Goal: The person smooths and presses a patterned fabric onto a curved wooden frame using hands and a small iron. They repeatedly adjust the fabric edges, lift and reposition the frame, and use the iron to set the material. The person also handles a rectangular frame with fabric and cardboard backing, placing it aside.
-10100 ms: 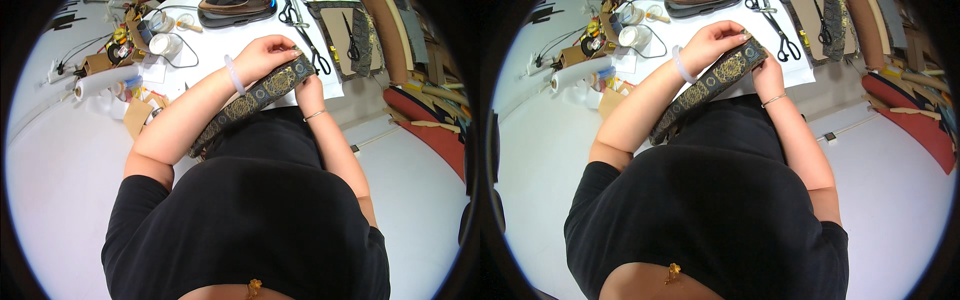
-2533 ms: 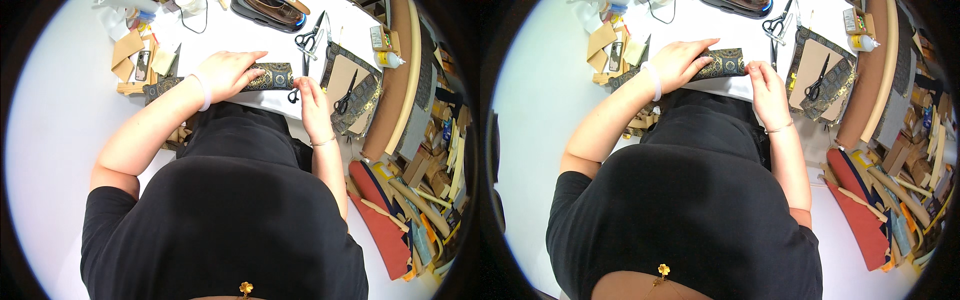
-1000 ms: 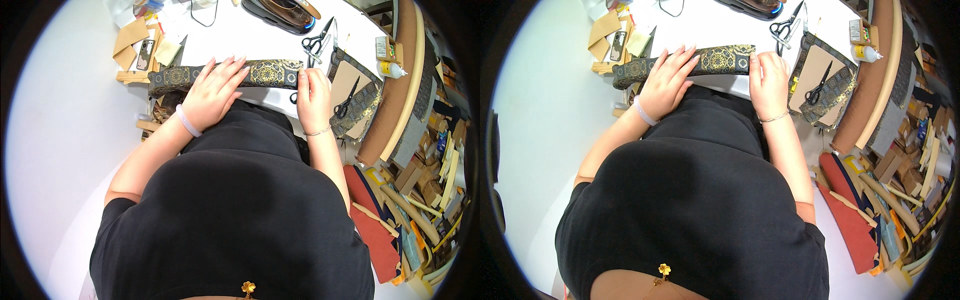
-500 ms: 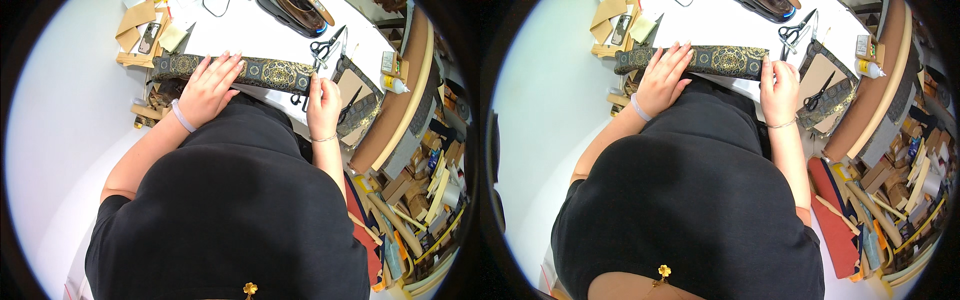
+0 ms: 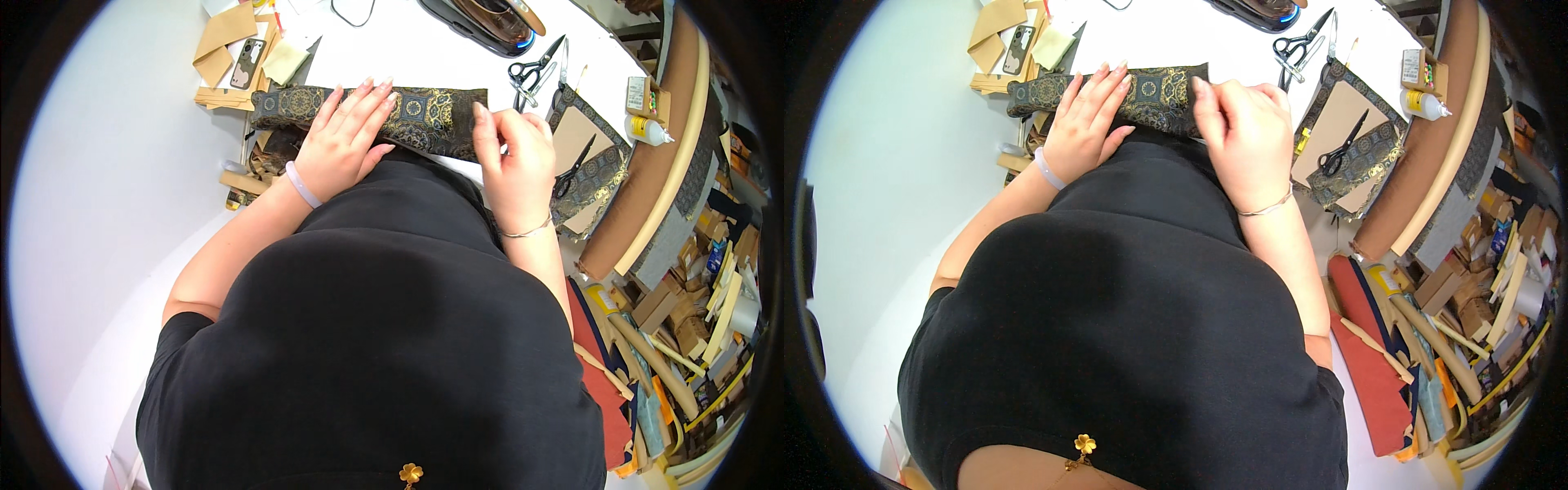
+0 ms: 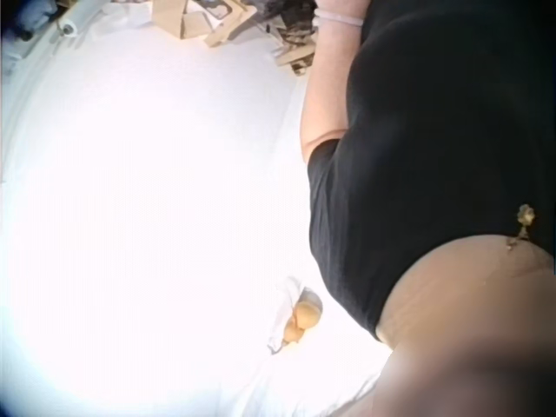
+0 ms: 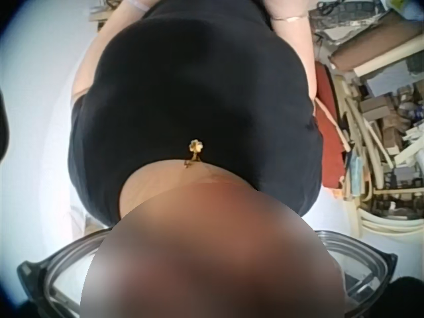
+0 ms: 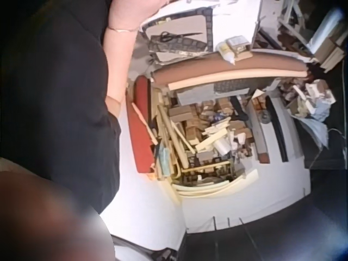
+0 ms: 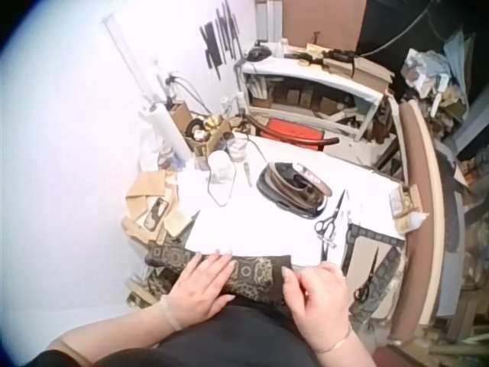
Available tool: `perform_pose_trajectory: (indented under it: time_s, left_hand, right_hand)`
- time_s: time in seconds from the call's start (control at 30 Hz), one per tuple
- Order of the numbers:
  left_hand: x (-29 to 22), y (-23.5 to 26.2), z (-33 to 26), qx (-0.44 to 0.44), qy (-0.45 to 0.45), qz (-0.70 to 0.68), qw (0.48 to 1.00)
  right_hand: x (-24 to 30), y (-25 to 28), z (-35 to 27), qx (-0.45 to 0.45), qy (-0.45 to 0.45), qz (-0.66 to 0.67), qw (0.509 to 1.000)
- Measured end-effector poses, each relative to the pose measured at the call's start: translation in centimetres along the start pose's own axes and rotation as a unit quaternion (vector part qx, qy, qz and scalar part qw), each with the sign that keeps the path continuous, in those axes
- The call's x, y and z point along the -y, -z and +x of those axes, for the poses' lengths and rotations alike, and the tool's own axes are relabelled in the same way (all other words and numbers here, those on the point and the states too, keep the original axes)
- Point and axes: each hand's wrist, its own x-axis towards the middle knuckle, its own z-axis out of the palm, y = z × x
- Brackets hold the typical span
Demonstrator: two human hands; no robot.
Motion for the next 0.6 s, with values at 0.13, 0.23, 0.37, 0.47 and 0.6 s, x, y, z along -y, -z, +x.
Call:
perform_pose_trajectory:
  time_s: [0.13,0.23,0.37,0.47,0.6]
  left_hand:
    - [0.0,0.1,-0.1,0.004,-0.007,-0.007,1.0]
    - [0.1,0.1,0.0,0.005,-0.01,-0.008,1.0]
    - [0.2,0.2,0.0,0.016,-0.01,-0.01,1.0]
    - [0.3,0.2,-0.1,0.019,-0.01,-0.007,1.0]
    - [0.3,0.1,0.0,0.015,-0.011,-0.007,1.0]
  right_hand:
    - [2.2,-0.6,0.5,-0.012,0.027,0.029,0.999]
    - [1.7,-0.1,0.5,-0.015,-0.035,0.015,0.999]
    - [-0.4,0.6,0.1,-0.013,-0.162,0.008,0.987]
    - [-1.5,0.5,-0.9,0.027,-0.248,0.019,0.968]
    - [-2.8,-0.2,-1.7,0.046,-0.286,0.026,0.957]
